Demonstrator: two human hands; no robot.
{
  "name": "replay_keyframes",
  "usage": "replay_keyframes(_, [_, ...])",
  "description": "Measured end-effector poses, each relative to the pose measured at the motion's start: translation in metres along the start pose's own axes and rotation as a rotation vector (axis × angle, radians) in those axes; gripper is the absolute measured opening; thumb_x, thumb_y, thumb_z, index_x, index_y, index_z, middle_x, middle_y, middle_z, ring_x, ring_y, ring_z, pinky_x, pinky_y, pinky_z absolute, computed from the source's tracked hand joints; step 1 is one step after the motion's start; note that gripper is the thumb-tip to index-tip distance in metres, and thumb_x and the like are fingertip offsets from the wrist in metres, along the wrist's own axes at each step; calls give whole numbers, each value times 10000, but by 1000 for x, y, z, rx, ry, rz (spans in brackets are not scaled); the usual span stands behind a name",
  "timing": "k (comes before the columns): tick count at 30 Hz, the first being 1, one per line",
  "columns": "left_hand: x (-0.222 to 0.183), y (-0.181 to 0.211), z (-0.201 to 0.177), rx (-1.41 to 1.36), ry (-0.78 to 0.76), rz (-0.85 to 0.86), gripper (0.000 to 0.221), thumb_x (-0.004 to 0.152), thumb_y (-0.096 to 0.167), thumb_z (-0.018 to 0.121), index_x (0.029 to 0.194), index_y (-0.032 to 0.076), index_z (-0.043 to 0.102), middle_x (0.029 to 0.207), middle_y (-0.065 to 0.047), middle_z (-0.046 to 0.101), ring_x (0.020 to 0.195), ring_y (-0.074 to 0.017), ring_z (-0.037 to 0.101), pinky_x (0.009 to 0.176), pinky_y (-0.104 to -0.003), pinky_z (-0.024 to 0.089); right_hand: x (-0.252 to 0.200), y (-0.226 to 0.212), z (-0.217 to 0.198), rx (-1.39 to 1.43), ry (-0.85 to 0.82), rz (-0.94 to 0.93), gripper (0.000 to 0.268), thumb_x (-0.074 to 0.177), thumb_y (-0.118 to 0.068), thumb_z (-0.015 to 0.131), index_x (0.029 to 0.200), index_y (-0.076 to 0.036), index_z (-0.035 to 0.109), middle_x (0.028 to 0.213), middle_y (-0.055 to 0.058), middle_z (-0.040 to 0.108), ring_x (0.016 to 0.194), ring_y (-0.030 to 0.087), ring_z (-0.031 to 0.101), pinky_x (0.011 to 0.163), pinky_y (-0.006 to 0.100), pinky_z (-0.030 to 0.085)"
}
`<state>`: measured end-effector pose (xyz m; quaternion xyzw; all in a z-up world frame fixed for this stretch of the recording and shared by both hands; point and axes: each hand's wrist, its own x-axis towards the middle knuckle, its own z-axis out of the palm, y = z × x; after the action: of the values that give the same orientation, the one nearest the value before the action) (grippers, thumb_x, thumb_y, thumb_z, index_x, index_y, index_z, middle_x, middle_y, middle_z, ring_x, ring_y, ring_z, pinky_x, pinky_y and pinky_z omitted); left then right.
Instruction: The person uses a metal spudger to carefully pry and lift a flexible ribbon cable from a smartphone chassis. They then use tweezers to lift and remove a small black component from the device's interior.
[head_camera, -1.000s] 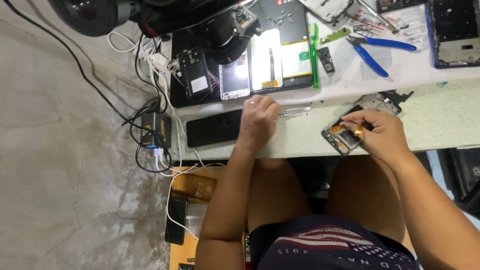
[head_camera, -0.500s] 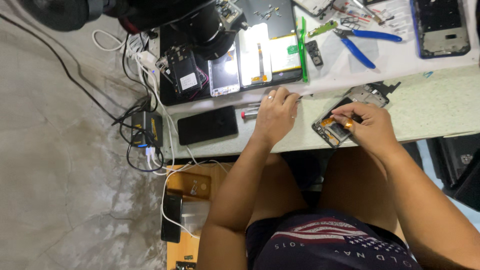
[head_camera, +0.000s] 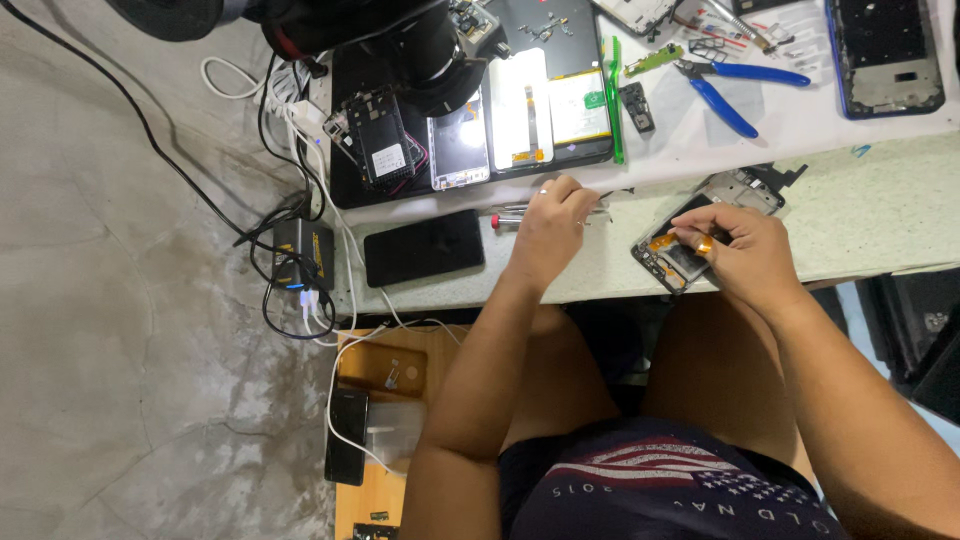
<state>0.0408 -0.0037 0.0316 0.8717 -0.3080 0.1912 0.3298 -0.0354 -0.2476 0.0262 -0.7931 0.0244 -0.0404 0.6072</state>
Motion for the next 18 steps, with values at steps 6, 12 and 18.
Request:
replay_keyframes(6, [18, -9, -9, 72, -225, 42, 66, 837, 6, 667, 874, 47, 705, 937, -95, 617, 940, -307, 620, 836, -410, 526, 1, 0, -2, -65, -16, -15, 150, 914, -52, 770, 1061, -26, 767, 943, 54, 756, 856, 84, 662, 778, 230, 517])
replay_keyframes(12, [34, -16, 0, 292, -383, 109, 84, 834, 0, 604, 904, 34, 636, 980, -117, 624, 963, -310, 647, 828, -416, 546, 0, 6, -1, 16, 1, 0, 151, 910, -64, 770, 1059, -39, 770, 933, 47, 747, 843, 76, 650, 762, 229, 515])
replay_keyframes(18, [32, -10, -7, 348, -385, 103, 75, 894, 73, 590, 962, 45, 575, 954, -104, 626, 925, -295, 661, 740, -406, 554, 1, 4, -3, -50, -15, -21, 145, 914, -70, 768, 1056, -37, 769, 931, 48, 758, 845, 81, 660, 769, 229, 515])
